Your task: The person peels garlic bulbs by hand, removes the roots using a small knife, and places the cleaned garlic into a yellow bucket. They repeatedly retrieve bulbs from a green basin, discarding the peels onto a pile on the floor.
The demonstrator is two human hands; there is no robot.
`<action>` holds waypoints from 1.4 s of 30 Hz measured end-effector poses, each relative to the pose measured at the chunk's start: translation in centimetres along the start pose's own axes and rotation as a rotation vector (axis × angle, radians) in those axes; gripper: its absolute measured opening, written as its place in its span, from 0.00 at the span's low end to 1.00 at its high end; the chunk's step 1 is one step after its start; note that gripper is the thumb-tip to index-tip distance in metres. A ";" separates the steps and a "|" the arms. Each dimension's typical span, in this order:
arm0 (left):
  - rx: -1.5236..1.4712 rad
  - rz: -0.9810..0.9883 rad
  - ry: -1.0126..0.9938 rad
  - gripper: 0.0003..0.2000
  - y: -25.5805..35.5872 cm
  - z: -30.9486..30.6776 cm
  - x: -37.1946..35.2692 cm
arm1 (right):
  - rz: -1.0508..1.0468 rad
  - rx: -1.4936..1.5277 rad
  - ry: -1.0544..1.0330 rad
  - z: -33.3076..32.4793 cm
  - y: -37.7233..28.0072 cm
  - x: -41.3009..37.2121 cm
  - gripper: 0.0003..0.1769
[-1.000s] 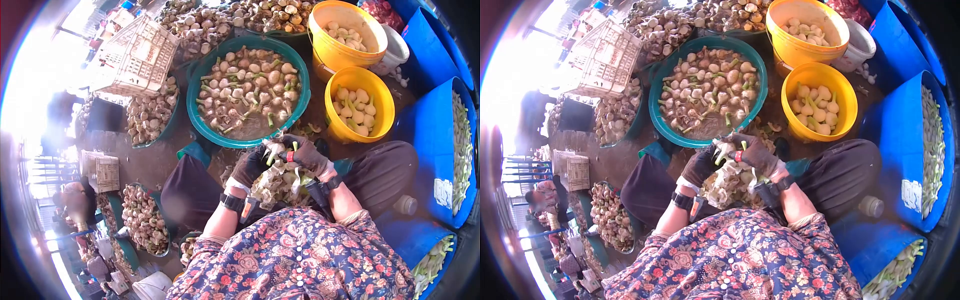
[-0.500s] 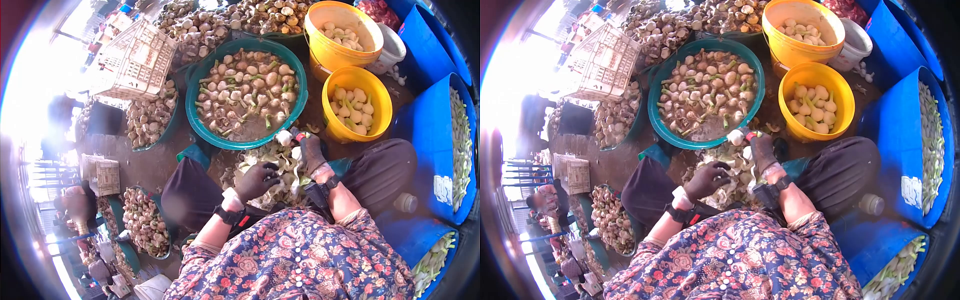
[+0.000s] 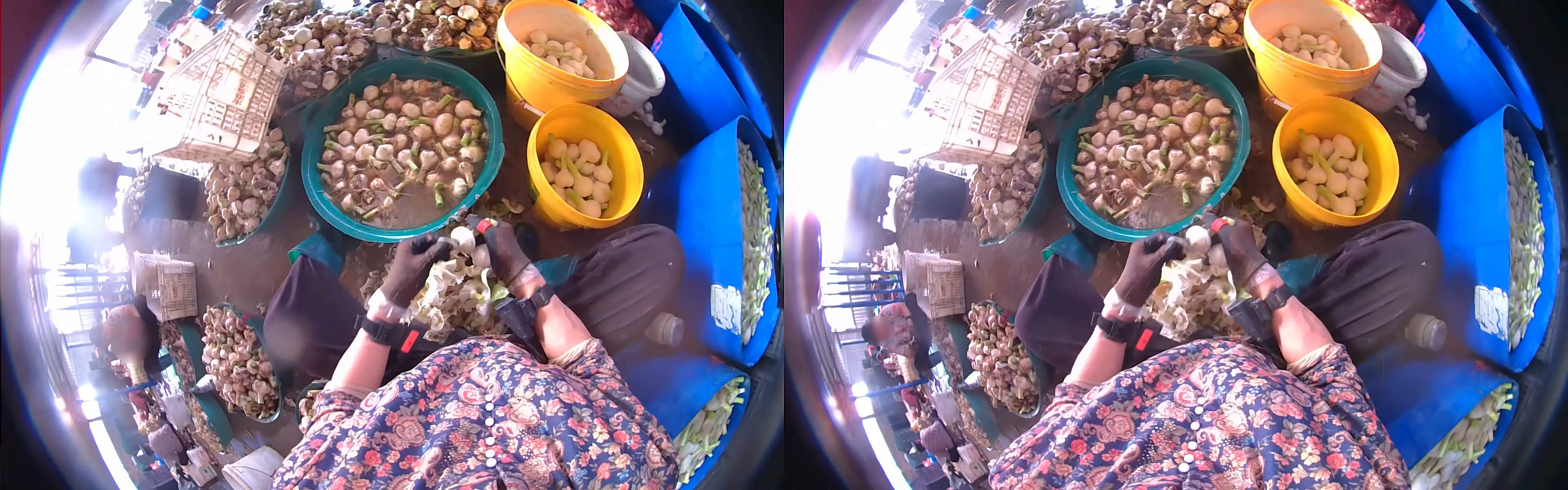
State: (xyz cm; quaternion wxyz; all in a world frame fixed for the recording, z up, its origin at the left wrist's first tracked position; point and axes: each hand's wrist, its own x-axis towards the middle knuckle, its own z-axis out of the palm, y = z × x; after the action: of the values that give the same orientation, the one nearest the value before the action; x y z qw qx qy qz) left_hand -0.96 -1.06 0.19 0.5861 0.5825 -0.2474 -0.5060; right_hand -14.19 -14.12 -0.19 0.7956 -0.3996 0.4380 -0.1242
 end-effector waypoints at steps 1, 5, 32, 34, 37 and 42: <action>0.087 -0.001 -0.096 0.11 0.7 0.0 -1.0 | 0.155 0.151 -0.014 -1.4 2.0 2.2 0.12; 0.147 -0.224 -0.262 0.09 3.3 -1.2 -3.9 | -0.295 -0.123 -0.408 -2.4 1.5 1.2 0.12; 0.369 -0.507 0.167 0.25 -7.8 -11.8 13.4 | -0.065 0.537 -0.121 -4.3 -9.9 5.2 0.29; 0.126 -0.329 -0.070 0.19 -4.7 -9.3 10.9 | 0.149 0.243 -0.050 -2.2 -4.3 5.9 0.28; 0.252 -0.043 -0.255 0.26 -1.2 -4.5 7.3 | 0.267 -0.078 0.034 1.1 -0.3 4.2 0.28; 0.465 0.081 -0.146 0.26 1.8 -0.5 3.6 | -0.110 -0.317 0.063 1.6 0.5 2.4 0.25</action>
State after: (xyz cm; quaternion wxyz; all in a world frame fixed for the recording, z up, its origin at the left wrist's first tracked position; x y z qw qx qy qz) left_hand 1.32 -4.34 0.74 0.4367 0.6533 -0.4222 -0.4520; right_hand -11.57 -14.25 -1.57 0.7004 -0.5394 0.4544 -0.1096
